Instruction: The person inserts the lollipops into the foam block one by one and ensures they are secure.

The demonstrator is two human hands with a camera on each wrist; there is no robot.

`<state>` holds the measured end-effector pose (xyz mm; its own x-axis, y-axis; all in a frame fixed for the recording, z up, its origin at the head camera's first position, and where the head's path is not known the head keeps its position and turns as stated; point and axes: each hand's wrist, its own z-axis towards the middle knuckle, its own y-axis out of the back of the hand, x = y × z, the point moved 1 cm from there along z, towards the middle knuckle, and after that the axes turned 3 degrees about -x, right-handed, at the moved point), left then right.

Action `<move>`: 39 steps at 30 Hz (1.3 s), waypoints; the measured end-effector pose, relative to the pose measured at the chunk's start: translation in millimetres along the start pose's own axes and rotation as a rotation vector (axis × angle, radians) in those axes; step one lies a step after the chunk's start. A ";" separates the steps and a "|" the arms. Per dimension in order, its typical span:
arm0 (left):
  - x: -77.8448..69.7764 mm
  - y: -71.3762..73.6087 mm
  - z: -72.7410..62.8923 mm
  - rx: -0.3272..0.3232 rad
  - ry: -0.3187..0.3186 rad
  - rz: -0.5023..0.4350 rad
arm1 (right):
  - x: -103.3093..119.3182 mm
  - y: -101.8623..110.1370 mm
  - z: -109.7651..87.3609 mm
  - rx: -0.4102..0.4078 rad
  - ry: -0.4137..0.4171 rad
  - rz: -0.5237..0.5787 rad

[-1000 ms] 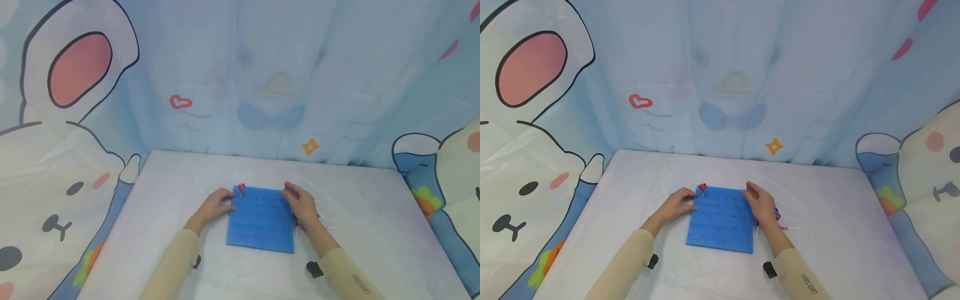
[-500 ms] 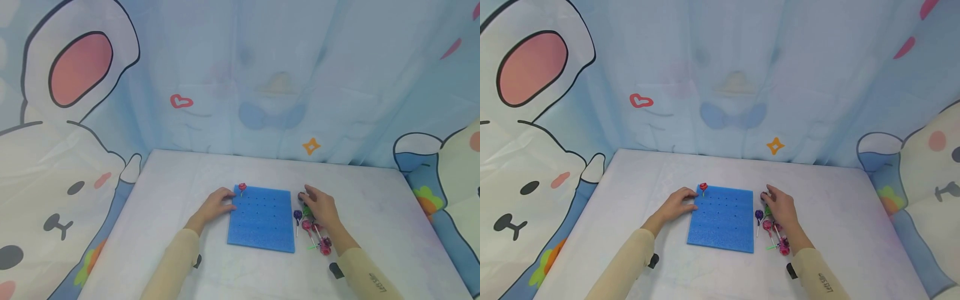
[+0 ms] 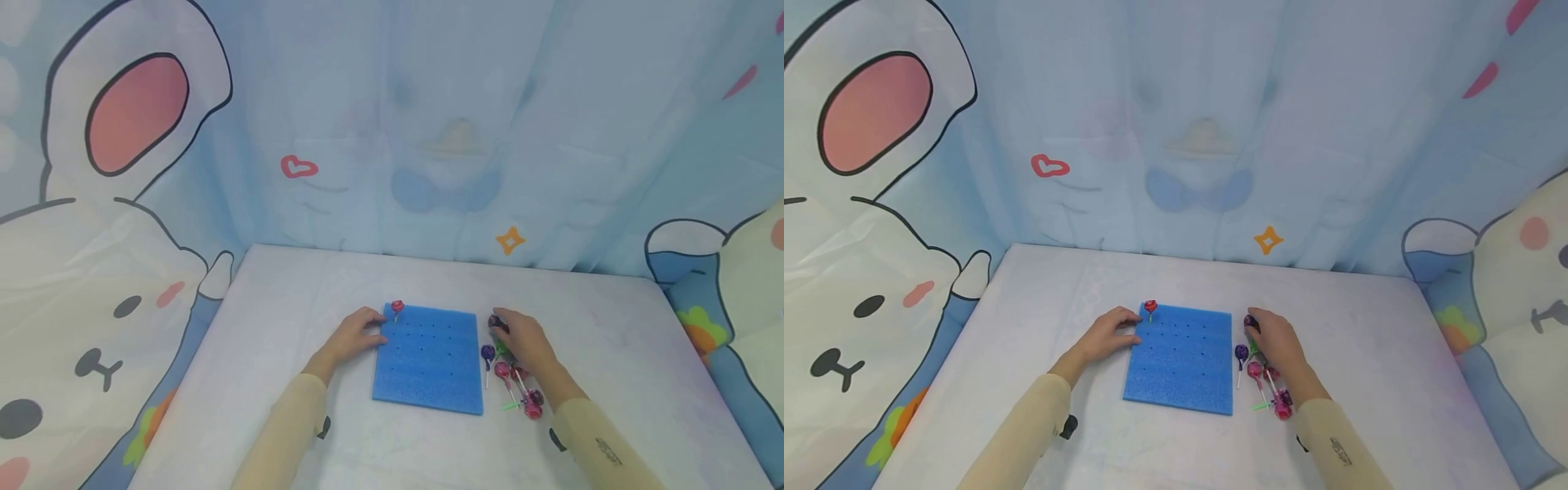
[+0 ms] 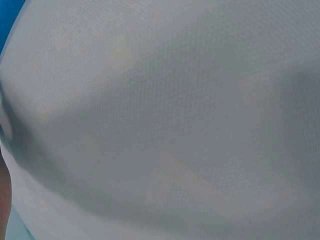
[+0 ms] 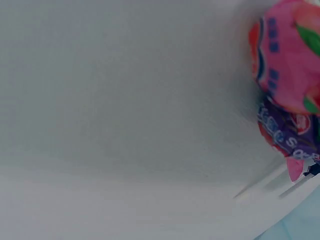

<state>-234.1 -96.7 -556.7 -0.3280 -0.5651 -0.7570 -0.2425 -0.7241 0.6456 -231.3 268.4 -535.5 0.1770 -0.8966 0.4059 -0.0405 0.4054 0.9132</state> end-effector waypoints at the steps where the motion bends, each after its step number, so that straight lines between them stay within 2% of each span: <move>1: 0.1 -0.4 0.0 0.001 0.004 0.003 | 1.1 0.3 0.4 0.007 0.001 -0.008; 5: -0.3 -0.7 -0.3 0.004 0.011 0.002 | 4.8 1.4 2.8 0.028 0.000 -0.045; 17: -2.1 0.1 0.9 0.011 0.016 0.020 | 4.5 -1.7 12.0 0.005 0.030 -0.141; 23: -6.6 2.3 -1.3 0.002 -0.003 0.013 | 7.2 -0.3 14.0 0.018 0.028 -0.145; 25: -7.3 2.3 -2.4 -0.010 -0.029 0.023 | 7.9 0.9 14.2 -0.003 0.024 -0.141; 28: -8.1 1.7 -3.7 -0.024 -0.050 0.012 | 8.5 3.1 14.4 -0.093 0.018 -0.098; 34: -7.8 1.8 -3.5 -0.010 0.015 -0.059 | 17.0 5.4 16.0 -0.364 0.021 0.117; 36: -7.2 2.3 -3.3 -0.007 0.029 -0.076 | 22.7 4.3 16.9 -0.402 -0.017 0.206; 39: -5.5 2.3 -3.3 -0.007 0.034 -0.086 | 34.1 1.1 18.2 -0.395 -0.113 0.337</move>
<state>-229.8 -96.5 -551.4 -0.2747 -0.5139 -0.8127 -0.2618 -0.7733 0.5774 -243.2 235.0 -520.0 0.1102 -0.7096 0.6959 0.3002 0.6912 0.6573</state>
